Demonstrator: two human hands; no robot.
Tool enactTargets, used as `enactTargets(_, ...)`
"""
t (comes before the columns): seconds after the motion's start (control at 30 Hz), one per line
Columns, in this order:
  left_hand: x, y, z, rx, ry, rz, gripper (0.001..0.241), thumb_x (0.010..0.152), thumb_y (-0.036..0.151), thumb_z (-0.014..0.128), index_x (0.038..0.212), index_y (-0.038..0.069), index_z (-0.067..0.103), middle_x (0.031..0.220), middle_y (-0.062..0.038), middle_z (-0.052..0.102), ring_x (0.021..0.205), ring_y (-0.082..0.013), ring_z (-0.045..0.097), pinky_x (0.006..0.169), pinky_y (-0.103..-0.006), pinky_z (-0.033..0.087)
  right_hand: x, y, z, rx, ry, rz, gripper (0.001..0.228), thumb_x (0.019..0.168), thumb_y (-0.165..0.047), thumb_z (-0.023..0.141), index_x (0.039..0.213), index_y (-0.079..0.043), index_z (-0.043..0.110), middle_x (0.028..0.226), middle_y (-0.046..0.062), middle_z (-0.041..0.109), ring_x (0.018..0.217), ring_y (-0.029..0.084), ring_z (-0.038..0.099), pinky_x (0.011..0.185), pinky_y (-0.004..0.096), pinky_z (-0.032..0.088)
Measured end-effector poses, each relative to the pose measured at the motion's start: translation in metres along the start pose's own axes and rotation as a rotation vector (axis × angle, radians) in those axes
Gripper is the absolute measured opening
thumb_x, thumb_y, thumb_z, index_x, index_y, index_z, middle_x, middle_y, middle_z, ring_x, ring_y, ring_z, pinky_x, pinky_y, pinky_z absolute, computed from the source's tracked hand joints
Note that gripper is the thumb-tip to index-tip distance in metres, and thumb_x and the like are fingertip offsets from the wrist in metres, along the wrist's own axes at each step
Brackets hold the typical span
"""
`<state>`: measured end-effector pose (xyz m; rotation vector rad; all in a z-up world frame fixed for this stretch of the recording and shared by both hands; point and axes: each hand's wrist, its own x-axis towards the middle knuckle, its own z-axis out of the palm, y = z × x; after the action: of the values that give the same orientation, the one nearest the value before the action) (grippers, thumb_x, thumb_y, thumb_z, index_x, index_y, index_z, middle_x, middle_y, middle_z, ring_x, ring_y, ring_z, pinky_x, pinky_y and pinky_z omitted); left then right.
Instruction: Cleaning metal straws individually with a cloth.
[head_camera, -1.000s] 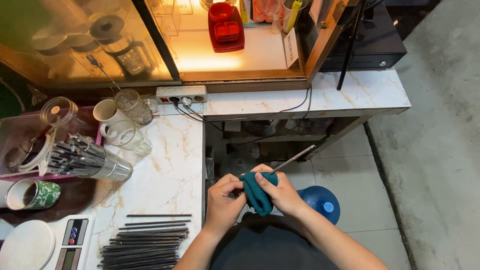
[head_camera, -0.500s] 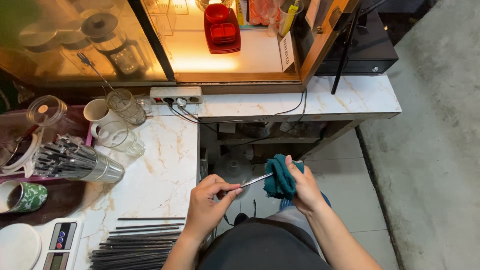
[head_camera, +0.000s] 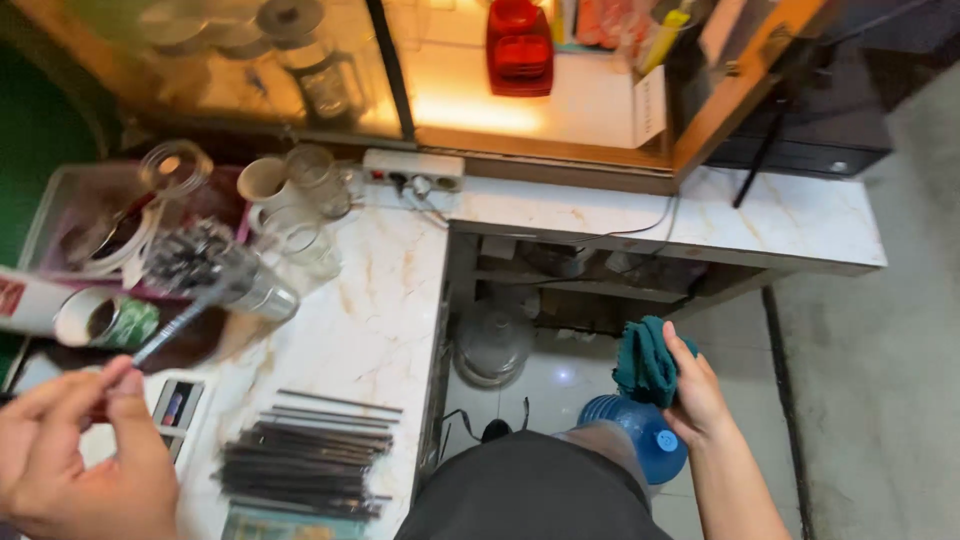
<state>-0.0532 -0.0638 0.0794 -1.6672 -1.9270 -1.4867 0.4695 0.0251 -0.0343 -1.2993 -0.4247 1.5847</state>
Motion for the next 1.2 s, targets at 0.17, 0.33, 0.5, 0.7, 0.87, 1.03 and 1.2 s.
enactTargets(0.17, -0.001, 0.008, -0.038, 0.414, 0.036, -0.026, 0.02, 0.106, -0.009, 0.061, 0.122, -0.002, 0.068, 0.116, -0.012, 0.063, 0.096, -0.0219, 0.063, 0.086, -0.0288, 0.05, 0.005, 0.038, 0.012, -0.111, -0.085, 0.067, 0.046, 0.104, -0.044, 0.056, 0.116, -0.001, 0.068, 0.101, 0.009, 0.072, 0.087, 0.021, 0.069, 0.078, 0.04, 0.058)
enactTargets(0.33, 0.035, 0.046, -0.028, 0.54, 0.021, 0.084, 0.017, 0.105, -0.004, 0.072, 0.121, 0.001, 0.068, 0.117, -0.014, 0.066, 0.111, -0.0314, 0.062, 0.094, -0.0395, 0.051, 0.005, 0.045, 0.038, -0.204, -0.138, 0.148, 0.044, 0.101, -0.043, 0.056, 0.119, -0.004, 0.067, 0.105, 0.008, 0.072, 0.09, 0.02, 0.069, 0.08, 0.039, 0.057)
enactTargets(0.5, 0.051, 0.028, 0.004, 0.445, -0.075, 0.097, 0.033, 0.097, 0.002, 0.077, 0.127, 0.004, 0.064, 0.115, -0.011, 0.069, 0.109, -0.0318, 0.064, 0.093, -0.0425, 0.052, 0.007, 0.037, 0.049, -0.222, -0.158, 0.11, 0.044, 0.102, -0.042, 0.053, 0.121, -0.004, 0.065, 0.106, 0.01, 0.07, 0.09, 0.024, 0.068, 0.079, 0.042, 0.056)
enactTargets(0.7, 0.061, -0.015, 0.069, 0.379, -0.178, 0.019, 0.051, 0.085, 0.006, 0.083, 0.13, 0.006, 0.059, 0.096, -0.006, 0.074, 0.095, -0.0289, 0.067, 0.08, -0.0415, 0.053, 0.019, 0.054, 0.032, -0.249, -0.225, 0.086, 0.044, 0.107, -0.042, 0.054, 0.118, -0.001, 0.065, 0.1, 0.009, 0.068, 0.084, 0.02, 0.064, 0.076, 0.04, 0.054)
enactTargets(0.87, 0.045, -0.017, 0.077, 0.4, -0.048, -0.012, 0.056, 0.081, 0.009, 0.084, 0.13, 0.005, 0.057, 0.092, -0.003, 0.072, 0.092, -0.0283, 0.067, 0.08, -0.0434, 0.051, 0.025, 0.07, 0.016, -0.236, -0.22, 0.097, 0.044, 0.109, -0.042, 0.054, 0.117, 0.0, 0.064, 0.1, 0.008, 0.067, 0.087, 0.019, 0.063, 0.077, 0.038, 0.053)
enactTargets(1.03, 0.005, -0.006, 0.063, 0.409, -0.176, -0.109, 0.013, 0.095, 0.011, 0.081, 0.096, 0.008, 0.068, 0.094, -0.005, 0.068, 0.092, -0.0279, 0.065, 0.08, -0.0417, 0.05, -0.01, 0.057, 0.046, -0.238, -0.211, 0.168, 0.05, 0.097, -0.046, 0.051, 0.121, -0.005, 0.067, 0.104, 0.004, 0.071, 0.09, 0.016, 0.066, 0.078, 0.035, 0.053)
enactTargets(1.2, -0.055, -0.058, 0.102, 0.489, -0.634, 0.088, 0.019, 0.079, 0.002, 0.073, 0.077, 0.019, 0.08, 0.087, -0.002, 0.071, 0.097, -0.0248, 0.064, 0.088, -0.0428, 0.047, 0.013, 0.073, 0.019, -0.217, -0.181, 0.18, 0.051, 0.1, -0.049, 0.055, 0.118, -0.002, 0.064, 0.101, 0.008, 0.07, 0.088, 0.019, 0.065, 0.079, 0.037, 0.054)
